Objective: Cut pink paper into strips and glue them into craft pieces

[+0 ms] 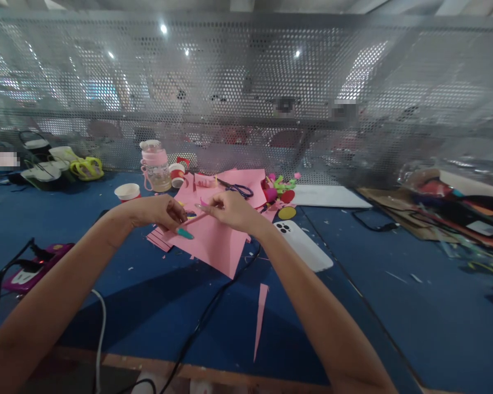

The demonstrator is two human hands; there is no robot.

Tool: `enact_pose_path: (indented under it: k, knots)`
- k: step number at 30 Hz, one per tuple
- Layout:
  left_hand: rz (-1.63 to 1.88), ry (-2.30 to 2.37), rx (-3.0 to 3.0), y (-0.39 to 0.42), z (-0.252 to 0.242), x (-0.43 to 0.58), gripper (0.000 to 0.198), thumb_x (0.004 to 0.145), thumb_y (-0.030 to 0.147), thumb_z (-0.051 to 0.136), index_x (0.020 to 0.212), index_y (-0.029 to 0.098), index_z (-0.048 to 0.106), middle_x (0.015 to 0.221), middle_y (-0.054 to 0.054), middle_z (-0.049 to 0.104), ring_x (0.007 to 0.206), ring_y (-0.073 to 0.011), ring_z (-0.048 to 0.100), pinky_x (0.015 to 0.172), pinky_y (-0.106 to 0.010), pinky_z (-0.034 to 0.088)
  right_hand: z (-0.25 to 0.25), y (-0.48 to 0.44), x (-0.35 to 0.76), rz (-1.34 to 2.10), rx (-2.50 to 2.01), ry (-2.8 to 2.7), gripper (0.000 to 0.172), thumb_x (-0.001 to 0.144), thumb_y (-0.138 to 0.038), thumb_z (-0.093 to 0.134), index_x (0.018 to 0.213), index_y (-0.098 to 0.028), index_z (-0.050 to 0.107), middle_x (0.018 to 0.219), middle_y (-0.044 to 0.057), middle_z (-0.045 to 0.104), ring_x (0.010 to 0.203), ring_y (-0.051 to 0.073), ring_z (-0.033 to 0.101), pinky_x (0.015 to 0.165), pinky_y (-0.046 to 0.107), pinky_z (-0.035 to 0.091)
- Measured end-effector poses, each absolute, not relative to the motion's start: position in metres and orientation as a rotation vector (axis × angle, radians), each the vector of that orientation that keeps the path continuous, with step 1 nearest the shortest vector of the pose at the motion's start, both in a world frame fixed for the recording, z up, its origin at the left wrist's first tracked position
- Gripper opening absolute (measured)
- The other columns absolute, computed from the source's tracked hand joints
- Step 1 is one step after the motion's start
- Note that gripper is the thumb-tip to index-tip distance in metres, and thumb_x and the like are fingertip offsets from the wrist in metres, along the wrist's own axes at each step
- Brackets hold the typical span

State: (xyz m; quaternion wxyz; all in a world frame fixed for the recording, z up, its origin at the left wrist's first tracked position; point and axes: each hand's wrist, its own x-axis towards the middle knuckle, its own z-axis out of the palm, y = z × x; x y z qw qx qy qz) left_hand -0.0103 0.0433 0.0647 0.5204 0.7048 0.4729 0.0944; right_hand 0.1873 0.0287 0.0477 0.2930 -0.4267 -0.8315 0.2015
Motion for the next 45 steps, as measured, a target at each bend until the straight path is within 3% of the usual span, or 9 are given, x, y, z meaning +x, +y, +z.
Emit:
enact_pose_path:
  k: [10,15,20,23,26,30,33,41,45]
  knots:
    - [0.226,1.137,1.686,0.041,0.066,-0.01,0.021,0.045,0.015,0.069,0.065,0.014,0.061,0.056,0.003,0.056,0.053,-0.0073,0.048,0.055,-0.022,0.037,0.045,0.029,0.187,0.531,-1.157,-2.209,0.043,0.073,-0.055,0.046,0.059,-0.015,0.053,0.056,0.0,0.049,0.054,0.01,0.042,0.054,0.024,0.032]
    - [0.213,1.145,1.797,0.039,0.068,-0.009,0.017,0.049,0.014,0.065,0.066,0.013,0.063,0.054,0.003,0.055,0.05,-0.0061,0.046,0.052,-0.021,0.035,0.046,0.027,0.187,0.312,-1.26,-2.273,0.049,0.079,-0.055,0.037,0.053,-0.016,0.051,0.05,-0.001,0.047,0.051,0.01,0.04,0.052,0.024,0.028]
    - [0.153,1.131,1.906,0.036,0.071,-0.009,0.019,0.054,0.015,0.06,0.072,0.012,0.066,0.056,0.001,0.057,0.05,-0.0069,0.046,0.052,-0.021,0.035,0.048,0.018,0.18,-0.097,-1.352,-2.397,0.05,0.085,-0.047,0.029,0.058,-0.016,0.057,0.06,0.004,0.058,0.064,0.015,0.049,0.066,0.031,0.03]
    - [0.136,1.135,1.942,0.034,0.073,-0.009,0.024,0.055,0.012,0.057,0.076,0.012,0.068,0.06,0.0,0.059,0.053,-0.0074,0.047,0.051,-0.02,0.034,0.051,0.011,0.175,-0.17,-1.295,-2.448,0.05,0.088,-0.043,0.026,0.062,-0.017,0.06,0.069,0.005,0.063,0.073,0.017,0.051,0.077,0.037,0.028]
    - [0.121,1.13,1.998,0.032,0.074,-0.009,0.026,0.056,0.012,0.056,0.078,0.013,0.069,0.06,0.001,0.059,0.053,-0.0073,0.045,0.05,-0.019,0.033,0.052,0.008,0.172,-0.073,-1.271,-2.485,0.047,0.087,-0.04,0.031,0.058,-0.016,0.059,0.066,0.004,0.062,0.067,0.015,0.049,0.074,0.035,0.029]
    - [0.142,1.085,2.073,0.031,0.073,-0.009,0.022,0.058,0.019,0.059,0.076,0.014,0.07,0.052,0.002,0.054,0.048,-0.0064,0.039,0.048,-0.021,0.029,0.051,0.013,0.175,0.274,-1.248,-2.454,0.041,0.082,-0.041,0.042,0.052,-0.015,0.054,0.051,0.0,0.051,0.051,0.01,0.039,0.055,0.026,0.027]
    - [0.16,1.102,2.068,0.032,0.071,-0.009,0.021,0.056,0.021,0.062,0.074,0.014,0.07,0.049,0.002,0.051,0.046,-0.0061,0.036,0.048,-0.022,0.027,0.049,0.016,0.176,0.454,-1.261,-2.383,0.039,0.077,-0.043,0.047,0.05,-0.015,0.051,0.048,-0.002,0.044,0.048,0.008,0.034,0.048,0.024,0.023]
    - [0.189,1.164,2.056,0.028,0.075,-0.008,0.032,0.051,0.038,0.07,0.068,0.011,0.068,0.042,0.004,0.042,0.045,-0.0067,0.032,0.048,-0.025,0.023,0.052,0.016,0.178,0.617,-1.205,-2.294,0.03,0.075,-0.039,0.05,0.061,-0.014,0.057,0.059,0.001,0.054,0.057,0.01,0.046,0.052,0.023,0.03]
    - [0.229,1.167,2.021,0.027,0.078,-0.008,0.025,0.058,0.037,0.066,0.061,0.012,0.066,0.042,0.004,0.04,0.044,-0.0062,0.032,0.047,-0.025,0.022,0.049,0.018,0.179,0.647,-1.166,-2.259,0.037,0.076,-0.046,0.048,0.064,-0.013,0.06,0.062,0.003,0.057,0.06,0.012,0.049,0.055,0.024,0.035]
